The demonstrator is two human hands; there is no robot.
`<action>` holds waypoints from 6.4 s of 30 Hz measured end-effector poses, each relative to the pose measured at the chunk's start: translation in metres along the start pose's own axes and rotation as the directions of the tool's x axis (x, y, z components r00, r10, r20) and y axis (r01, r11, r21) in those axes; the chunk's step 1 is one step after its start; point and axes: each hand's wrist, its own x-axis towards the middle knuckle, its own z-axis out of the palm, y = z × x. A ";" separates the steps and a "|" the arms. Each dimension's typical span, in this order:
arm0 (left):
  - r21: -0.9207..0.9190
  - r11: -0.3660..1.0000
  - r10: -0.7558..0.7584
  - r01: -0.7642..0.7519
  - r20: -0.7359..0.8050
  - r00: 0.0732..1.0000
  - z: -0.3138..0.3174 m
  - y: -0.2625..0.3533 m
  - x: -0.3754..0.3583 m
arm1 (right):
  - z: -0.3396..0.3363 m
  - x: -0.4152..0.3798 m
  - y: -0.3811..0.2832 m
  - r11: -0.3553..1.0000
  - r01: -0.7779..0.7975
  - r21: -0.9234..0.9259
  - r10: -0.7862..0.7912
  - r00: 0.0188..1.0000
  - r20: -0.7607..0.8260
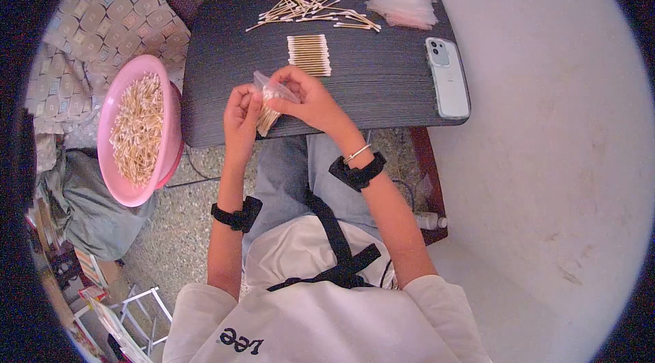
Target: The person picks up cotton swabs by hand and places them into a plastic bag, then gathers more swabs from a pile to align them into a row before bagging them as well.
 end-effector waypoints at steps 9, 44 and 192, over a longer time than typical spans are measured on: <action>-0.083 0.995 -0.052 0.057 0.066 0.996 0.001 0.009 -0.003 | -0.002 0.000 -0.003 0.993 -0.078 0.092 0.084 0.994 -0.067; -0.078 0.995 -0.044 0.057 0.158 0.986 0.000 0.010 -0.006 | -0.001 0.002 0.003 0.993 -0.082 0.080 0.079 0.996 0.045; 0.886 -0.053 0.240 -0.461 0.460 0.855 0.064 0.000 0.006 | -0.017 -0.030 -0.023 -0.236 0.128 -0.963 -0.165 0.972 0.170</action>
